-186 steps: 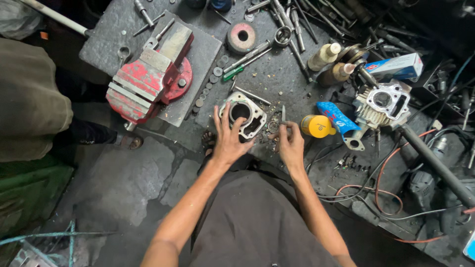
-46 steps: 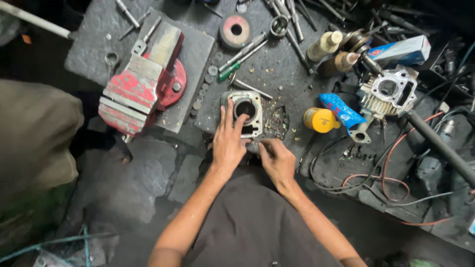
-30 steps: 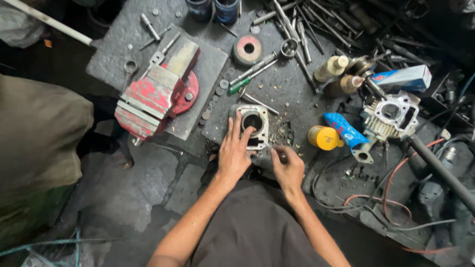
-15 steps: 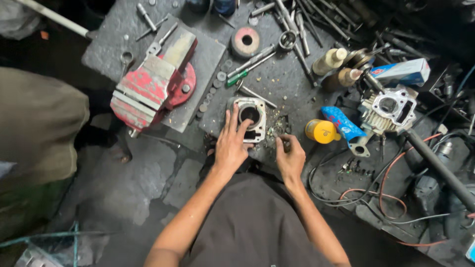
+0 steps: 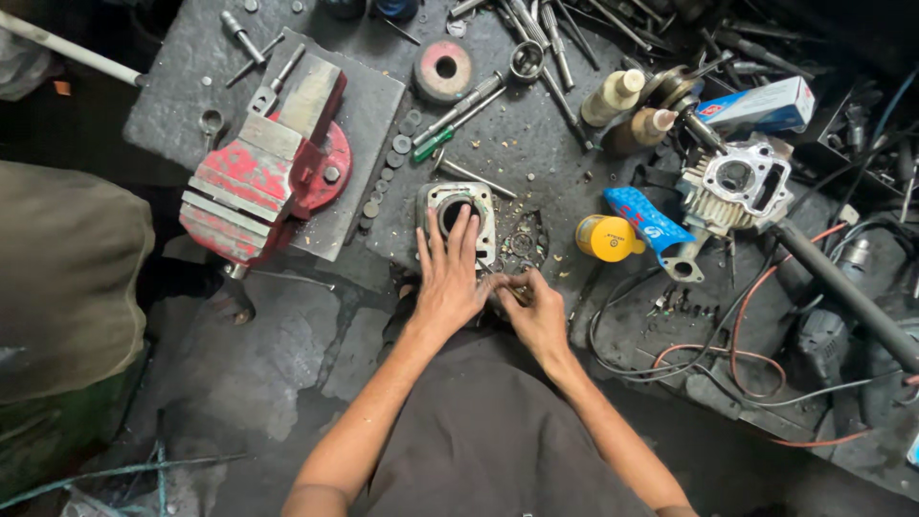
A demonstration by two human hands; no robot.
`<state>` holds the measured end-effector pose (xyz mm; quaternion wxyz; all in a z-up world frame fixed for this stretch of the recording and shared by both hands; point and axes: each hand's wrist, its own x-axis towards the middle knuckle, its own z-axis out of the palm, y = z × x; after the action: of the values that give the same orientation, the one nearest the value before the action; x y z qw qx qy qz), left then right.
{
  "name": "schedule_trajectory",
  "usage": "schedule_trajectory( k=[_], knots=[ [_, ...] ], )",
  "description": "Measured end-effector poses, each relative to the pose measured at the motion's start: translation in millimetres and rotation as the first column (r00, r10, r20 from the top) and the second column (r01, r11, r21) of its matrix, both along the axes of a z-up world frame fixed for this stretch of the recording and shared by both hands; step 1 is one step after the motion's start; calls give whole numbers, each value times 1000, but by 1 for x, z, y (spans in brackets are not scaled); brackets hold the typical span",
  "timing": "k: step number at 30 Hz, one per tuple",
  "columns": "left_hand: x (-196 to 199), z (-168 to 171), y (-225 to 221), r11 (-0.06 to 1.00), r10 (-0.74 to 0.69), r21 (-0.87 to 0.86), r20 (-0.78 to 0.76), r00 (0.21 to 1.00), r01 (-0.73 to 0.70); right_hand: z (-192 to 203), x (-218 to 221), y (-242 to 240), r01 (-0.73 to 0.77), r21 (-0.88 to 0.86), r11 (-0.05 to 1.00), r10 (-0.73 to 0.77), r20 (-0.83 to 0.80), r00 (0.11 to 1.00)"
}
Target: The person uses a small metal file to deburr and smooth the edges of a metal engine cylinder head block. They hold the part steady with one hand while filing the perimeter with the other, occasionally rotating the part to access different sides.
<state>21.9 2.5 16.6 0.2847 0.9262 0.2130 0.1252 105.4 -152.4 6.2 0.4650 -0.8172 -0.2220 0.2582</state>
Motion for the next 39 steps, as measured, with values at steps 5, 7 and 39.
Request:
schedule_trajectory(
  k=[5, 7, 39],
  knots=[
    [-1, -10, 0, 999, 31, 22, 2, 1000, -31, -9, -3, 1, 20, -16, 1000, -21, -24, 999],
    [1, -12, -2, 998, 56, 15, 24, 998, -57, -13, -2, -1, 30, -25, 999, -30, -13, 999],
    [7, -8, -4, 992, 128, 9, 73, 989, -129, -48, 11, -11, 58, 210, 976, 28, -385, 922]
  ],
)
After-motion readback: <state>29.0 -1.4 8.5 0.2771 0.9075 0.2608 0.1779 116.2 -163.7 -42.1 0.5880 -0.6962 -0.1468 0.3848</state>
